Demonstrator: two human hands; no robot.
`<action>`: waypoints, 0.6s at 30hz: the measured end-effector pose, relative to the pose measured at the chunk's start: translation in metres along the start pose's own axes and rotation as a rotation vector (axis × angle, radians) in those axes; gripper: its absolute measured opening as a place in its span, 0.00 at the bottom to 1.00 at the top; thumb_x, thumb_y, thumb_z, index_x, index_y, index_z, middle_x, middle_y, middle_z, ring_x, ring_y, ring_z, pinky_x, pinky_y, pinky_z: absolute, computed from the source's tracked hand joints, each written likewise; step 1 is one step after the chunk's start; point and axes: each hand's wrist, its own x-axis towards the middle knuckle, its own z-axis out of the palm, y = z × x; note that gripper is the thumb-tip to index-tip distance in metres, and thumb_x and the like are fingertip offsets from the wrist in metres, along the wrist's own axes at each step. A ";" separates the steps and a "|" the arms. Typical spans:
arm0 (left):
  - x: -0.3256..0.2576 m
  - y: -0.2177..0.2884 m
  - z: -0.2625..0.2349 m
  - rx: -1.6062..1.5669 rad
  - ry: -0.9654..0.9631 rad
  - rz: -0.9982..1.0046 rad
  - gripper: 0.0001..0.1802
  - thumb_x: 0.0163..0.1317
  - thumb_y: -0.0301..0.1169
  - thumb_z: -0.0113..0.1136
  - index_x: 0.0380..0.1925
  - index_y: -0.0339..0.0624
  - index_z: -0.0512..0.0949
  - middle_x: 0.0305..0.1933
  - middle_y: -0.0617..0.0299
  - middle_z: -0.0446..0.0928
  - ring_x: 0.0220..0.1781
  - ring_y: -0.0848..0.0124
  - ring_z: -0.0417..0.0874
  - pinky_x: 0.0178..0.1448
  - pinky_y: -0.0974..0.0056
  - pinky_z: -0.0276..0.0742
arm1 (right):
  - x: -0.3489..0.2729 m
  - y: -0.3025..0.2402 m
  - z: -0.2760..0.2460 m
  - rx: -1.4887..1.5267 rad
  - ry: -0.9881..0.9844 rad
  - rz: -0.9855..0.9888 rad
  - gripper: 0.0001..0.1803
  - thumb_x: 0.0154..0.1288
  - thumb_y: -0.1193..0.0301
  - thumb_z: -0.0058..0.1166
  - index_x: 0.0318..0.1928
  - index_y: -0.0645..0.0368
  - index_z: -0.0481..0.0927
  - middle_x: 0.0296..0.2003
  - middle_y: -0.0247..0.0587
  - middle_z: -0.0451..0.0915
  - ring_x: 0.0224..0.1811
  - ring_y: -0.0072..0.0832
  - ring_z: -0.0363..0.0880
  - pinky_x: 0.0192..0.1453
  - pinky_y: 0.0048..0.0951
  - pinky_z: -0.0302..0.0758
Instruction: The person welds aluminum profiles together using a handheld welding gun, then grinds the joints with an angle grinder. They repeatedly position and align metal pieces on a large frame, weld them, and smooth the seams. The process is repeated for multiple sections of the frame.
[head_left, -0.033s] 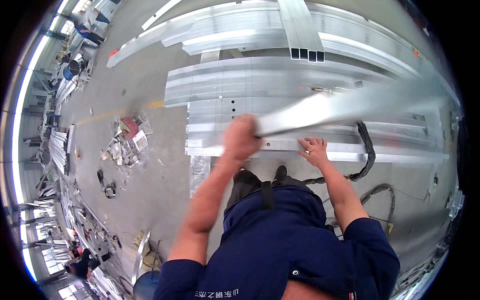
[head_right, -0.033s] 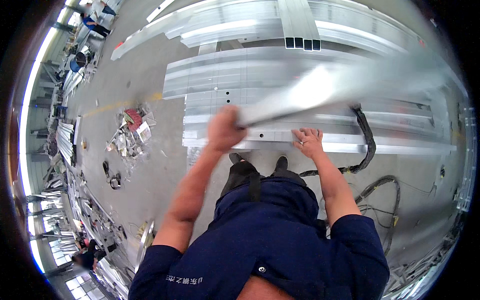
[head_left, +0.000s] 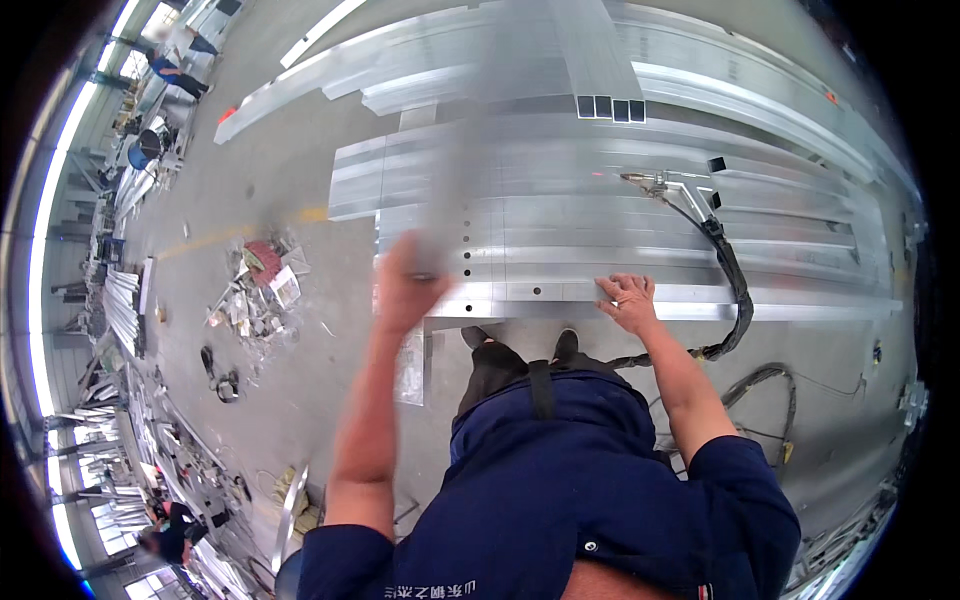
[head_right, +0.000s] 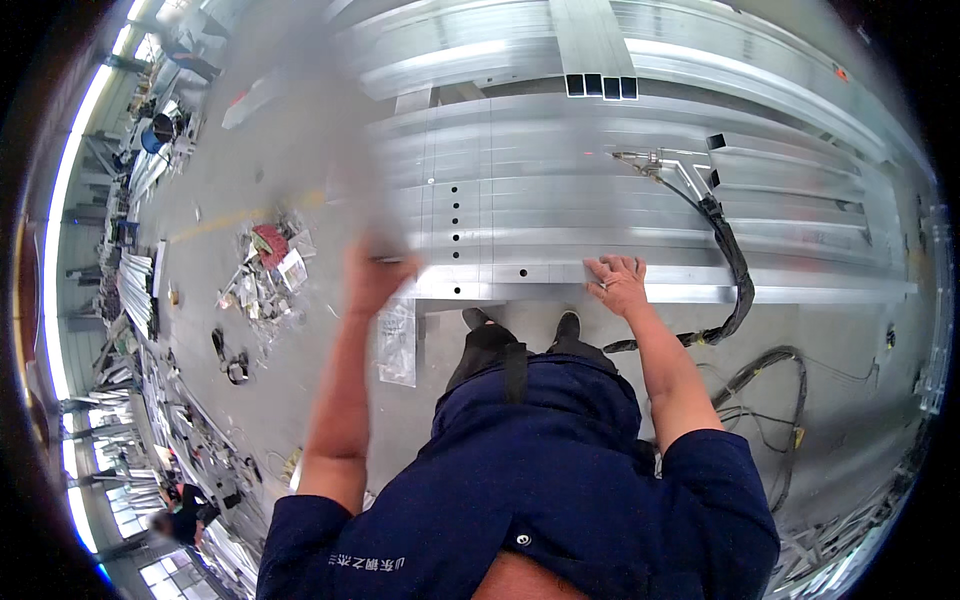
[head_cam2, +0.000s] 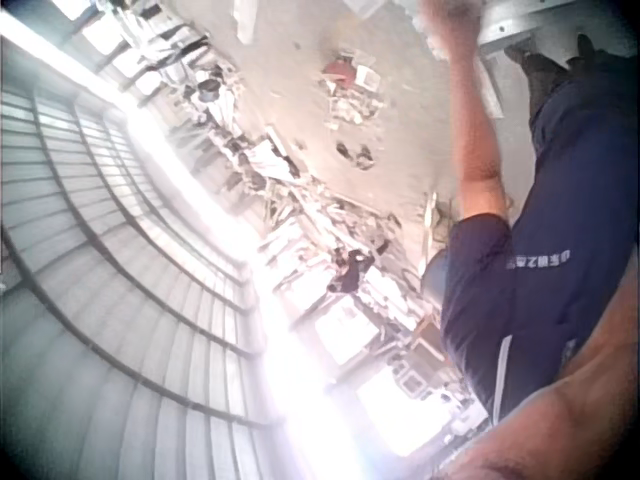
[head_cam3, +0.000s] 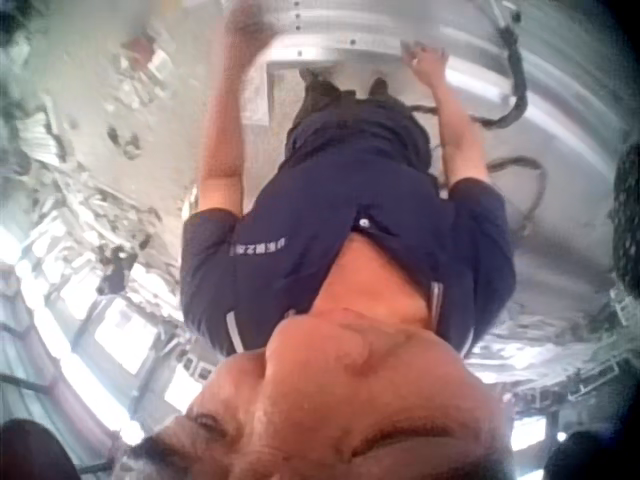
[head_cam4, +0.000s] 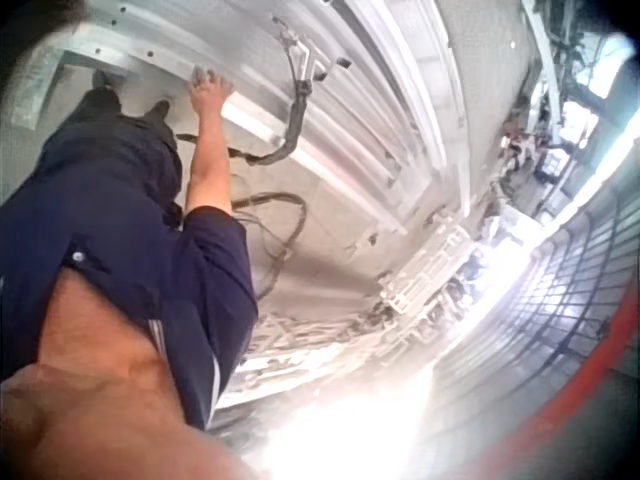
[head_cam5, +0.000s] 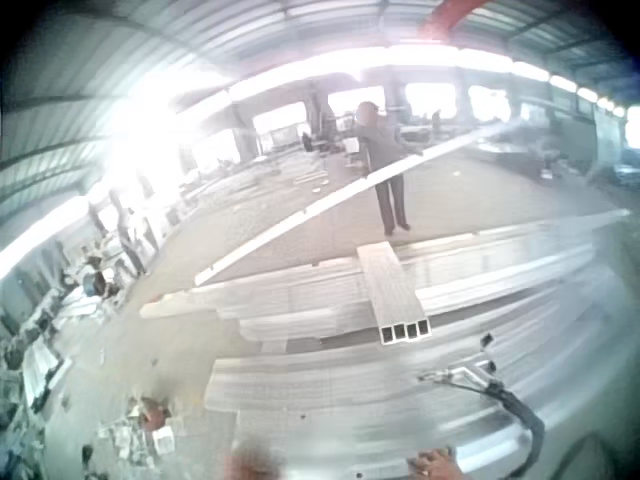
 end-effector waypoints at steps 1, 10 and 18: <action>-0.012 -0.009 -0.053 -0.167 -0.045 0.021 0.20 0.44 0.17 0.70 0.41 0.38 0.81 0.41 0.61 0.82 0.39 0.73 0.82 0.42 0.69 0.79 | 0.002 -0.004 -0.002 0.001 0.015 -0.018 0.29 0.62 0.43 0.55 0.64 0.30 0.73 0.61 0.32 0.69 0.68 0.34 0.62 0.75 0.55 0.40; -0.102 -0.076 -0.231 -0.693 0.575 -0.096 0.26 0.49 0.27 0.66 0.51 0.35 0.74 0.44 0.56 0.78 0.51 0.59 0.80 0.67 0.50 0.71 | 0.001 0.001 0.002 -0.011 -0.038 -0.006 0.29 0.63 0.42 0.53 0.65 0.27 0.71 0.63 0.35 0.68 0.70 0.37 0.59 0.74 0.61 0.40; -0.045 -0.059 -0.144 -0.802 0.288 0.051 0.30 0.41 0.35 0.71 0.46 0.36 0.73 0.42 0.51 0.79 0.51 0.56 0.81 0.68 0.45 0.70 | 0.044 -0.009 -0.070 0.600 0.112 -0.045 0.33 0.68 0.54 0.56 0.66 0.61 0.68 0.62 0.55 0.70 0.65 0.49 0.68 0.68 0.37 0.67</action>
